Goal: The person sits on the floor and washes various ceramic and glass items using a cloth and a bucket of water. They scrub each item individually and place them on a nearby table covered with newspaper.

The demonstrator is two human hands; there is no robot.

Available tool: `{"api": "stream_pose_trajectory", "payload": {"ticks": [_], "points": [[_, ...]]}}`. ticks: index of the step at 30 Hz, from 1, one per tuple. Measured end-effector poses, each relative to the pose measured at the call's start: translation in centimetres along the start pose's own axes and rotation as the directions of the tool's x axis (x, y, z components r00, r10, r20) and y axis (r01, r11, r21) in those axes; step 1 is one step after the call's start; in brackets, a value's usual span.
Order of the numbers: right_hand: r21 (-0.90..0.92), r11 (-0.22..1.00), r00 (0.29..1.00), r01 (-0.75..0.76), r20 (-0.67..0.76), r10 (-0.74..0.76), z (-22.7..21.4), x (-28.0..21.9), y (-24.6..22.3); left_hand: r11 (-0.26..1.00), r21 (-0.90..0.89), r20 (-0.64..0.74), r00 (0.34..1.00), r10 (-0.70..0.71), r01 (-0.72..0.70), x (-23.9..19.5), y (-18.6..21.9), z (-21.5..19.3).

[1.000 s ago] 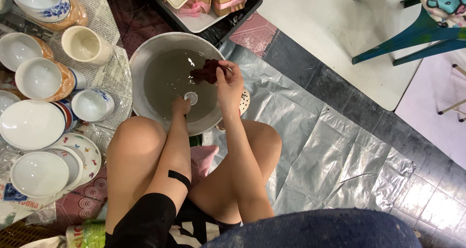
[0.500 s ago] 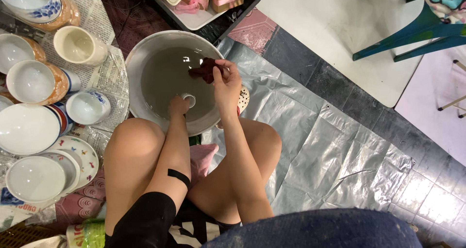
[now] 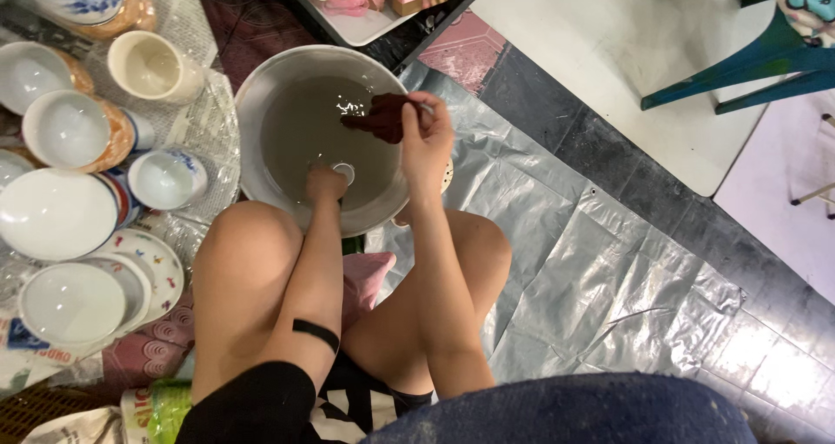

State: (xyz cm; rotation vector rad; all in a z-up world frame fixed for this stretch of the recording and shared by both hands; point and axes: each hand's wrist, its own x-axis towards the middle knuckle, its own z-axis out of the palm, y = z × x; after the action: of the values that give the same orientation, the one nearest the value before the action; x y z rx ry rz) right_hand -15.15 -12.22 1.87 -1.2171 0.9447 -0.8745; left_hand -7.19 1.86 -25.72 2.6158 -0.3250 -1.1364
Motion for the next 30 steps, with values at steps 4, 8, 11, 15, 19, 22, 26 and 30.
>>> {"api": "stream_pose_trajectory", "payload": {"ticks": [4,8,11,15,19,22,26,30], "points": [[0.118,0.993,0.996,0.023,0.083,-0.033,-0.1,0.5,-0.8,0.998,-0.003,0.001,0.998,-0.057,0.057,-4.5,6.4,-6.4],[0.452,0.888,0.961,-0.080,0.272,-0.052,0.5,-0.5,-1.6,0.941,-0.058,-0.043,0.943,0.331,-0.333,-7.7,10.9,-13.5],[0.605,0.756,0.912,-0.250,0.410,-0.028,0.7,-1.3,-2.6,0.916,-0.076,0.043,0.916,0.398,-0.394,-7.6,11.3,-17.1],[0.694,0.668,0.867,-0.269,0.477,-0.146,0.4,-1.3,-2.7,0.700,-0.041,-0.005,0.701,0.713,-0.713,-6.2,10.0,-19.1],[0.517,0.850,0.935,-0.101,0.342,-0.097,0.3,-0.3,-1.6,0.826,-0.308,0.134,0.838,0.529,-0.473,-7.3,8.9,-20.5],[-0.080,0.950,0.940,0.302,0.188,-0.283,0.7,-0.2,-0.5,0.761,-0.519,0.055,0.873,0.484,-0.389,-8.8,9.4,-21.4],[-0.413,0.799,0.871,0.437,0.417,-0.260,1.6,-1.3,0.3,0.594,-0.732,0.015,0.864,0.504,-0.334,-9.7,10.4,-22.0],[-0.326,0.795,0.787,0.511,0.548,-0.282,2.9,-2.2,0.6,0.627,-0.651,-0.026,0.838,0.546,-0.429,-10.1,10.1,-22.2]]}}
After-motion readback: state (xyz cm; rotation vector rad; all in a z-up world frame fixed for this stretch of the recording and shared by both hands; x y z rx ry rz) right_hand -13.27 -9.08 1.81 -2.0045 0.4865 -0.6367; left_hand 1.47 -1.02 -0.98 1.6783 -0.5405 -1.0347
